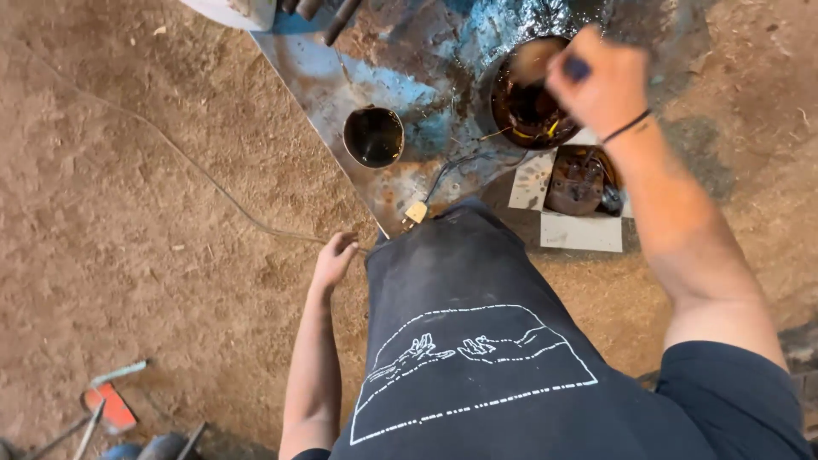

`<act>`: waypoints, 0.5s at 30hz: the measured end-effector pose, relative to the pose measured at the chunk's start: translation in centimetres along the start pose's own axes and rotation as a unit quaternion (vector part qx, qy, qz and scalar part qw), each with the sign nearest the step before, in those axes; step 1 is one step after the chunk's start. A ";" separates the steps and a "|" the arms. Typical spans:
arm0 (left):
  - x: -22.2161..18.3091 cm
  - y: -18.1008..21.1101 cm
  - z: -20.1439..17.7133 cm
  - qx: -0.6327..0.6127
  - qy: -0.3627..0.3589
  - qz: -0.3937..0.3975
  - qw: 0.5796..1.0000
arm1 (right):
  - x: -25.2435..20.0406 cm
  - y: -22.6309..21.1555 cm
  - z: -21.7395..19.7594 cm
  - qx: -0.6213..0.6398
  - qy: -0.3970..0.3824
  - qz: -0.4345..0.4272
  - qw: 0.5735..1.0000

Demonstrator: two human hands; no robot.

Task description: Coating electric motor windings with varnish using a brush

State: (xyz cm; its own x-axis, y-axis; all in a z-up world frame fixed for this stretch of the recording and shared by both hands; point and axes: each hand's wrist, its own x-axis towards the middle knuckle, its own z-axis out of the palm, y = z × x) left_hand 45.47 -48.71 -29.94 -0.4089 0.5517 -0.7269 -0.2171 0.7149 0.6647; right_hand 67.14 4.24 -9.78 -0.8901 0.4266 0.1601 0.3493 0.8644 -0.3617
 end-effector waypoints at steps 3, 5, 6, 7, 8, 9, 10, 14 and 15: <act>1.2 4.3 -3.8 0.005 0.003 0.042 0.999 | 1.8 0.2 0.2 -0.144 0.086 0.159 0.973; 1.7 6.0 -6.6 -0.048 0.029 -0.001 0.998 | 2.8 -3.0 1.2 -0.014 0.045 0.184 0.982; 2.9 3.5 -7.7 -0.048 0.024 0.000 0.999 | 3.2 -1.9 0.8 -0.018 0.046 0.187 0.981; 4.2 1.0 -9.0 -0.058 0.056 -0.012 0.997 | 3.5 -0.9 0.5 -0.096 0.091 0.196 0.972; 5.4 -1.6 -10.2 -0.069 0.088 -0.024 0.993 | 3.7 0.1 0.1 -0.174 0.135 0.203 0.954; 5.3 -2.9 -11.1 -0.067 0.086 -0.024 0.994 | 3.8 0.2 0.4 -0.175 0.135 0.205 0.954; 5.1 -4.1 -11.9 -0.057 0.100 -0.051 0.992 | 3.9 0.4 0.6 -0.180 0.112 0.223 0.952; 5.9 -9.1 -13.2 -0.039 0.117 -0.137 0.983 | 3.9 -2.5 0.9 0.019 -0.078 0.137 0.987; 6.1 -9.2 -12.9 -0.034 0.114 -0.136 0.984 | 4.0 -1.3 0.0 0.019 -0.076 0.142 0.987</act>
State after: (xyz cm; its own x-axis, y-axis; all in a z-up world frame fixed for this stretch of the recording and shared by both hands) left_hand 33.58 -57.45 -38.24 -0.5143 0.2280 -0.8267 -0.4013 0.7880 0.4669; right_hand 63.09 4.85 -8.66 -0.7921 0.6035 -0.0914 0.5829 0.7035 -0.4067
